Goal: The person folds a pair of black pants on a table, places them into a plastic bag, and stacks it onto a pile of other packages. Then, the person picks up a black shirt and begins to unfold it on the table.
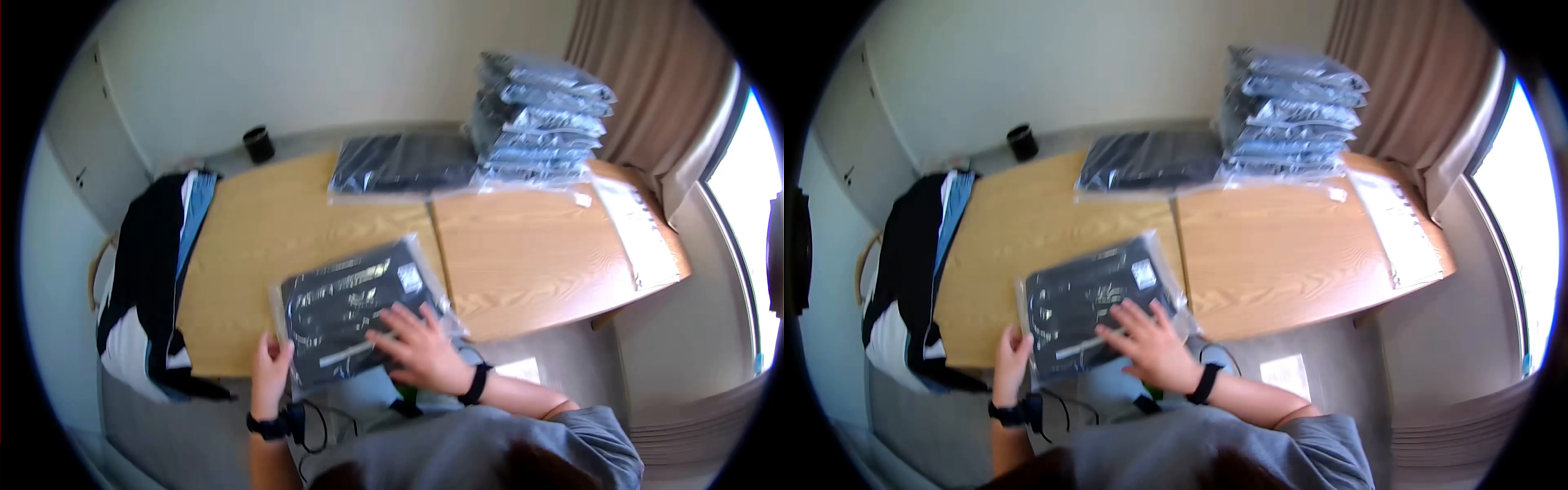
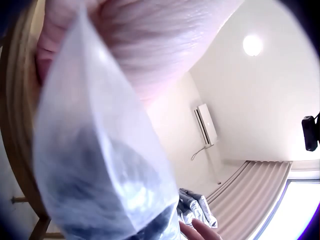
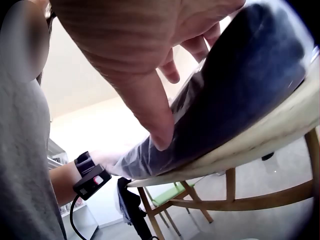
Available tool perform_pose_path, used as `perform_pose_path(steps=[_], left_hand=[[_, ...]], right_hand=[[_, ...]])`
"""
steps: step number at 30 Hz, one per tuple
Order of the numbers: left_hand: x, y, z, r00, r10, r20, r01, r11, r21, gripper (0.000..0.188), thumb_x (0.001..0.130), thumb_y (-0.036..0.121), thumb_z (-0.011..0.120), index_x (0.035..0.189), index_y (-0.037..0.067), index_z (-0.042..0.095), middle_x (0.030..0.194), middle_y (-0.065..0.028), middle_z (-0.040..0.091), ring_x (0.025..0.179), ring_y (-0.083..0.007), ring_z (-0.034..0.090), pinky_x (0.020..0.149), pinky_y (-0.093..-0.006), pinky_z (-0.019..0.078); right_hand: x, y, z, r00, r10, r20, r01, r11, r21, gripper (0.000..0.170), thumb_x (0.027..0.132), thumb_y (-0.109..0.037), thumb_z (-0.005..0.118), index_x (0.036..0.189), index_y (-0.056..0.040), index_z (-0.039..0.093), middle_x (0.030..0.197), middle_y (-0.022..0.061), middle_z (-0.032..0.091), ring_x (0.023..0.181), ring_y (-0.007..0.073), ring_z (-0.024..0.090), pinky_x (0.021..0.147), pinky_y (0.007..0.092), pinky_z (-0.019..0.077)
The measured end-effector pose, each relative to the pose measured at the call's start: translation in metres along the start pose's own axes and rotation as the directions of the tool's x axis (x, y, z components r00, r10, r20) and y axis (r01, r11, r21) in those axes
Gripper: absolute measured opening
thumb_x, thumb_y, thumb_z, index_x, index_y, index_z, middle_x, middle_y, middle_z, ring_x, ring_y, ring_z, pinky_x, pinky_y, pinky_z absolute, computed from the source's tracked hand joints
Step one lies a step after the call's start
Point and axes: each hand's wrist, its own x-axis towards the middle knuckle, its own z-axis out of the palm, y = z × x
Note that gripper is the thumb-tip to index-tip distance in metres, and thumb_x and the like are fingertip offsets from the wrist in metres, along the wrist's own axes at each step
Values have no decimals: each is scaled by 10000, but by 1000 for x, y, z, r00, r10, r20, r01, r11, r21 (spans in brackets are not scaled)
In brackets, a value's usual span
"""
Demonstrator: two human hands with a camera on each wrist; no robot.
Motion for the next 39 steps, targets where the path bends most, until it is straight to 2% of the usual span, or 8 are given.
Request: perform_pose_path(steps=[6,16,19,23,24,29,34,39], left_hand=[[11,1,15,996,-76,-47,74,996,-56,361,792,287,711,870,-27,551,724,-16,504,694,-115,474,616,-280,416],[-3,20,29,979,-86,187,196,664,-722,269,889,87,580,1110,0,454,1045,-123,596,903,-208,619,775,-352,525],[-1,20,28,968,-116,221,242,649,-721,285,908,124,565,1141,-17,482,1050,-126,611,886,-202,632,763,-344,531],[1,22,25,940,-149,307,336,563,-755,261,930,185,542,1116,2,522,1013,-105,630,847,-185,644,736,-343,540],[-1,25,24,939,-159,305,341,558,-757,261,930,185,542,1116,2,522,1013,-105,630,847,-185,644,736,-343,540],[-3,26,24,911,-147,386,411,419,-809,278,938,240,534,1095,11,544,976,-112,646,831,-200,657,723,-364,553],[-16,51,22,866,-146,478,499,254,-828,302,944,191,517,1138,-39,531,1093,-162,625,967,-244,639,829,-402,530],[-27,52,26,925,-13,379,341,466,-816,196,908,79,548,1080,-10,515,1021,-100,622,931,-176,612,830,-323,504]], right_hand=[[16,-10,34,990,35,-136,-52,991,-120,651,667,-283,751,1268,-209,512,1305,91,479,1258,295,388,1011,542,265],[21,-4,24,934,-78,-350,144,975,169,432,692,-183,730,1104,-140,606,1189,78,556,1142,256,498,971,446,361],[1,-12,31,946,-185,-265,306,776,551,192,803,-145,680,966,-48,646,863,67,642,779,257,598,695,346,480],[-6,-8,52,927,52,373,-354,454,818,401,901,-242,601,1184,29,518,1038,105,639,962,171,606,861,327,476],[-2,-2,60,928,72,364,-364,-14,931,534,915,-323,569,1262,57,425,1200,155,555,1127,220,536,976,339,412],[3,6,61,782,-45,621,-543,-536,646,596,922,-449,496,1281,18,409,1310,167,456,1278,240,386,1079,390,301],[10,3,53,908,204,366,-111,-726,679,569,891,-452,543,1317,-94,419,1353,70,456,1268,236,390,1090,420,250],[23,7,49,876,375,302,107,-763,637,555,863,-393,606,1316,-123,434,1320,68,502,1232,261,441,1057,492,282]])
